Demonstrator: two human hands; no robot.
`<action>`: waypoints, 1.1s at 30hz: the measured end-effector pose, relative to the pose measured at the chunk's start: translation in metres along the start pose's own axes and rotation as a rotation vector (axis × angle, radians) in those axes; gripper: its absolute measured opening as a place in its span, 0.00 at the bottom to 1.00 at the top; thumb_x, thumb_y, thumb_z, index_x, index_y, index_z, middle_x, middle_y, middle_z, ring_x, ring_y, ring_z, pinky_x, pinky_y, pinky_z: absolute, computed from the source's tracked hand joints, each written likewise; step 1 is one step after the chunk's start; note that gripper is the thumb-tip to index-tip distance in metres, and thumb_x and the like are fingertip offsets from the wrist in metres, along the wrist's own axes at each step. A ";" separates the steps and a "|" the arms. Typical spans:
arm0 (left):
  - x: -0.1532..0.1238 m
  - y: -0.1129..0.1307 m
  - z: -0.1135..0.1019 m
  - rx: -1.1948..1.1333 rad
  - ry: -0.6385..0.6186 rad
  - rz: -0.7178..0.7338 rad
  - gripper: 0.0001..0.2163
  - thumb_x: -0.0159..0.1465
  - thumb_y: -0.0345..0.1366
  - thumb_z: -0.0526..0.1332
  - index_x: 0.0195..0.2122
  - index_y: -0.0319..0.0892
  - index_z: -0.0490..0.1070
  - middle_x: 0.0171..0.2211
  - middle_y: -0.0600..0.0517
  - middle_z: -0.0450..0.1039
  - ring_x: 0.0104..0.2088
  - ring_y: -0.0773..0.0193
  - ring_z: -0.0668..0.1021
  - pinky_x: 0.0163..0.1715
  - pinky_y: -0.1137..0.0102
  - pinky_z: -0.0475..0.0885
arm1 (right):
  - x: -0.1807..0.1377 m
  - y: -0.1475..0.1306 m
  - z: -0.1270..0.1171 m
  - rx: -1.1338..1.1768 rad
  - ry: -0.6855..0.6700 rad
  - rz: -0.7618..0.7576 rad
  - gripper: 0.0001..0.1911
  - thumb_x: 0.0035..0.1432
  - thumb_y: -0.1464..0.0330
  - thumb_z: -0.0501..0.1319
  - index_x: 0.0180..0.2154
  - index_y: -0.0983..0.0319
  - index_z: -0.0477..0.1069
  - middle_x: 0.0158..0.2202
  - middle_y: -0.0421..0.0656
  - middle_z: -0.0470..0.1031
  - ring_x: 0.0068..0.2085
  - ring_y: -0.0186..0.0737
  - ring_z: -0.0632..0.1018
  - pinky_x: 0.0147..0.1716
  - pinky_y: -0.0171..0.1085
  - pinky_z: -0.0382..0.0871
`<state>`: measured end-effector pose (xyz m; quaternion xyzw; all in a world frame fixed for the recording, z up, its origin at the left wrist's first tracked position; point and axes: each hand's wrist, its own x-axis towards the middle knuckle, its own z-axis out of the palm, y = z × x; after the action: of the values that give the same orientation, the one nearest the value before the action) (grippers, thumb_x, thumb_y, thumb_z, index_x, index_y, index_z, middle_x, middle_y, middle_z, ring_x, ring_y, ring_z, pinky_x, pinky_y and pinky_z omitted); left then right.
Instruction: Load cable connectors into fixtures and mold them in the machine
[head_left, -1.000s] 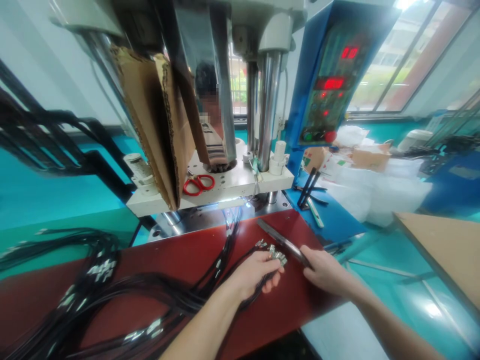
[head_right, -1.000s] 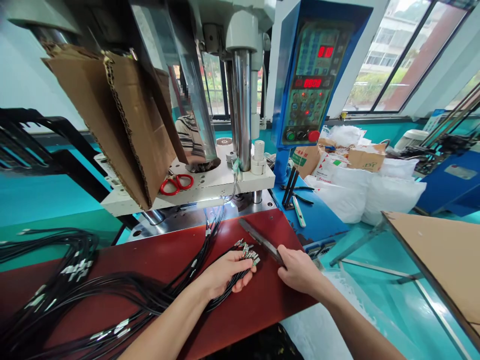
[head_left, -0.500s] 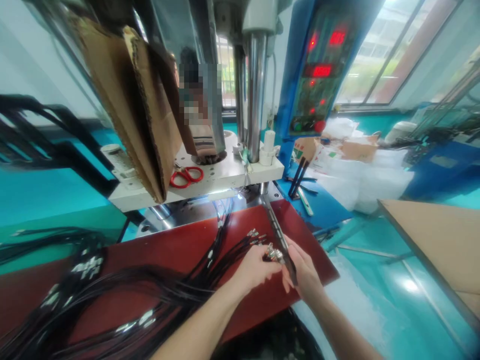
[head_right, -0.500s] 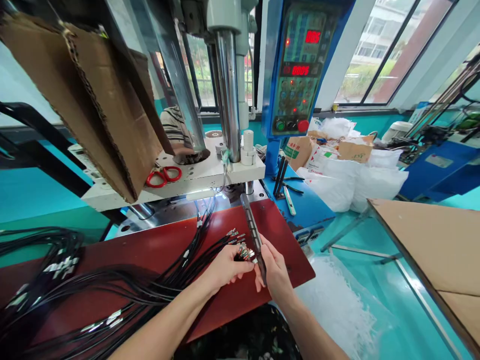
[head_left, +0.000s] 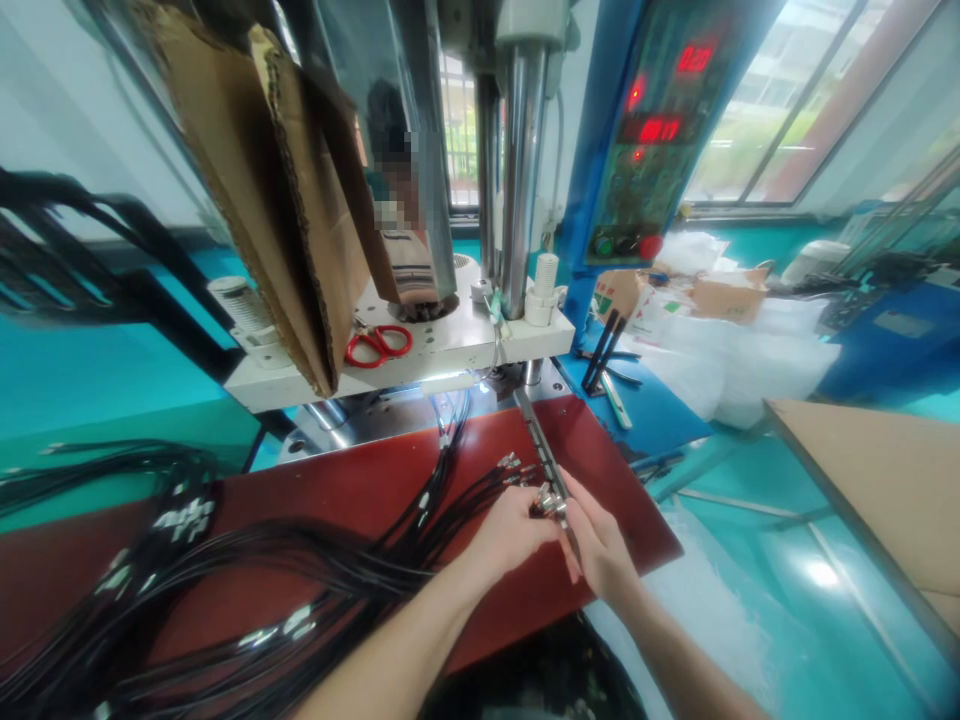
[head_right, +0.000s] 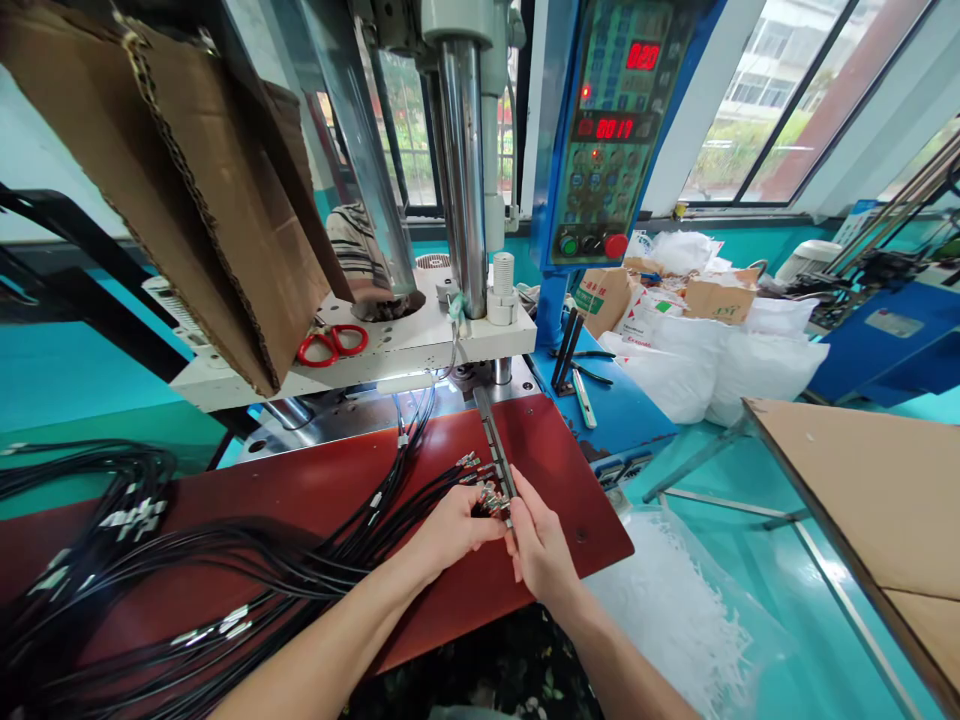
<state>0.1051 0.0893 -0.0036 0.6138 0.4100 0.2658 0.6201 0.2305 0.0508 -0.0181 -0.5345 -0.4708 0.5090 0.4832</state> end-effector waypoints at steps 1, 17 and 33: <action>0.000 0.000 -0.001 0.002 0.009 0.015 0.01 0.47 0.29 0.56 0.21 0.38 0.65 0.17 0.57 0.63 0.19 0.72 0.63 0.20 0.76 0.57 | 0.000 0.001 0.000 -0.016 -0.002 -0.006 0.30 0.58 0.57 0.49 0.58 0.66 0.54 0.10 0.31 0.58 0.10 0.27 0.59 0.07 0.26 0.53; -0.001 0.012 -0.008 -0.129 0.038 -0.114 0.05 0.50 0.35 0.59 0.24 0.39 0.64 0.14 0.60 0.58 0.15 0.75 0.59 0.18 0.76 0.53 | -0.004 0.004 -0.004 0.239 0.022 -0.005 0.29 0.58 0.58 0.51 0.58 0.65 0.53 0.11 0.31 0.59 0.11 0.29 0.59 0.10 0.29 0.57; 0.005 0.003 -0.003 -0.301 0.089 -0.099 0.09 0.45 0.37 0.63 0.19 0.37 0.65 0.16 0.57 0.61 0.18 0.74 0.62 0.21 0.75 0.57 | 0.000 0.004 -0.004 0.096 0.006 -0.006 0.30 0.57 0.56 0.51 0.57 0.66 0.55 0.10 0.32 0.60 0.10 0.29 0.59 0.09 0.28 0.52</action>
<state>0.1061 0.0953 -0.0016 0.4806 0.4223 0.3205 0.6985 0.2349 0.0502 -0.0225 -0.5109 -0.4459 0.5281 0.5111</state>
